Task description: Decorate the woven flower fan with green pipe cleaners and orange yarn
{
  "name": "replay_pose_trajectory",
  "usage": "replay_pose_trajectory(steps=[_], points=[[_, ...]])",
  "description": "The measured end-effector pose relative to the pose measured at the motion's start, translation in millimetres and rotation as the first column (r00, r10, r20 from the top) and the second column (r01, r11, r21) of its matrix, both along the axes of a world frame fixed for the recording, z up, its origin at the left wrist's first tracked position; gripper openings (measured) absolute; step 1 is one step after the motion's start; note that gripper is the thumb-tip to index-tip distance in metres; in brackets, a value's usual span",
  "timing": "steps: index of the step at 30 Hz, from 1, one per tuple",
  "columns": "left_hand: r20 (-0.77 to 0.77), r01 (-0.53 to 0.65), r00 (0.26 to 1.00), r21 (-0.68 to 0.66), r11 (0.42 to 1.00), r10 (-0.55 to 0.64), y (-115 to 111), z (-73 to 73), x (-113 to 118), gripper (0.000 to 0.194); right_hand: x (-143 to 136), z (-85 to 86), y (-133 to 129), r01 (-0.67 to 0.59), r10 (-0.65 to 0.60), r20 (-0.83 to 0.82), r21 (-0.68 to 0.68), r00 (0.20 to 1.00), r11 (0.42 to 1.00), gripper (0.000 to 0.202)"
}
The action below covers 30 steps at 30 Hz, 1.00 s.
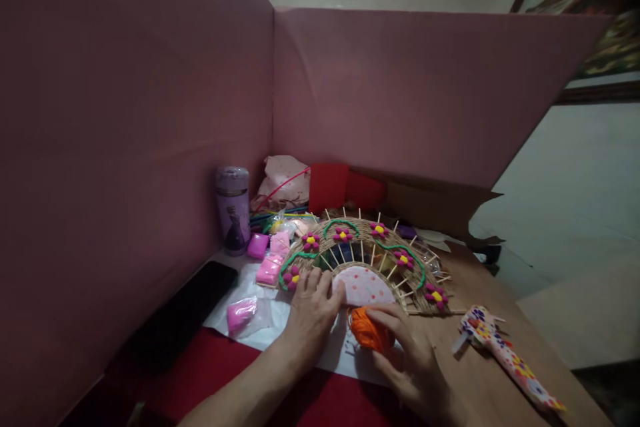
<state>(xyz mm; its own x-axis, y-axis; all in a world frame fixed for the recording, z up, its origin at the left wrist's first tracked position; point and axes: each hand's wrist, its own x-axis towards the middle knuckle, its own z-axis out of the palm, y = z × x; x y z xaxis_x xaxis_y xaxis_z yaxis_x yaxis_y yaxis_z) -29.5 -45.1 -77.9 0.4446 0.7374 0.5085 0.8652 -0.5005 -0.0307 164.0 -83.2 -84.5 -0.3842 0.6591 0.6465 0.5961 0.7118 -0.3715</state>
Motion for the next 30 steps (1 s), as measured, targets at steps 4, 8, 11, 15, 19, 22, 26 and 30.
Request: replay_pose_trajectory(steps=[4, 8, 11, 15, 19, 22, 26, 30], points=[[-0.007, -0.018, 1.000, -0.001, 1.000, 0.018, -15.3, 14.1, -17.1, 0.036, -0.7, 1.9, 0.1, 0.013, -0.013, -0.027, -0.008, 1.000, 1.000, 0.043], [-0.037, -0.204, 0.979, -0.102, 0.974, 0.201, -35.5, 35.8, -53.9, 0.023, -0.9, 3.7, -0.6, -0.002, 0.002, -0.049, -0.007, 0.999, 1.000, 0.042], [-0.144, -0.355, 0.931, -0.143, 0.924, 0.336, -46.2, 40.2, -82.3, 0.029, -1.3, 4.6, -1.2, -0.021, 0.021, -0.050, -0.009, 0.999, 1.000, 0.043], [-0.285, -0.388, 0.906, -0.268, 0.882, 0.312, -53.6, 27.2, -103.0, 0.061, -1.6, 3.3, -1.3, -0.043, 0.043, -0.042, 0.006, 0.998, 0.999, 0.041], [-0.282, -0.420, 0.894, -0.259, 0.870, 0.348, -58.1, 24.3, -101.2, 0.064, -1.9, -0.3, -0.4, -0.042, 0.042, -0.020, 0.016, 0.999, 0.999, 0.042], [-0.137, -0.383, 0.922, -0.182, 0.905, 0.363, -42.6, 47.5, -92.7, 0.062, -2.6, -2.3, 0.3, -0.054, 0.054, -0.013, 0.020, 0.998, 0.998, 0.043], [0.030, -0.343, 0.938, -0.051, 0.938, 0.345, 14.7, 91.9, -77.9, 0.053, -2.8, -3.2, 1.4, -0.061, 0.061, -0.046, -0.003, 0.997, 0.998, 0.042], [0.221, -0.349, 0.915, 0.015, 0.937, 0.338, 51.3, 103.5, -47.3, 0.051, -2.2, -2.3, 2.8, 0.033, -0.042, -0.149, -0.061, 0.988, 0.998, 0.042]])
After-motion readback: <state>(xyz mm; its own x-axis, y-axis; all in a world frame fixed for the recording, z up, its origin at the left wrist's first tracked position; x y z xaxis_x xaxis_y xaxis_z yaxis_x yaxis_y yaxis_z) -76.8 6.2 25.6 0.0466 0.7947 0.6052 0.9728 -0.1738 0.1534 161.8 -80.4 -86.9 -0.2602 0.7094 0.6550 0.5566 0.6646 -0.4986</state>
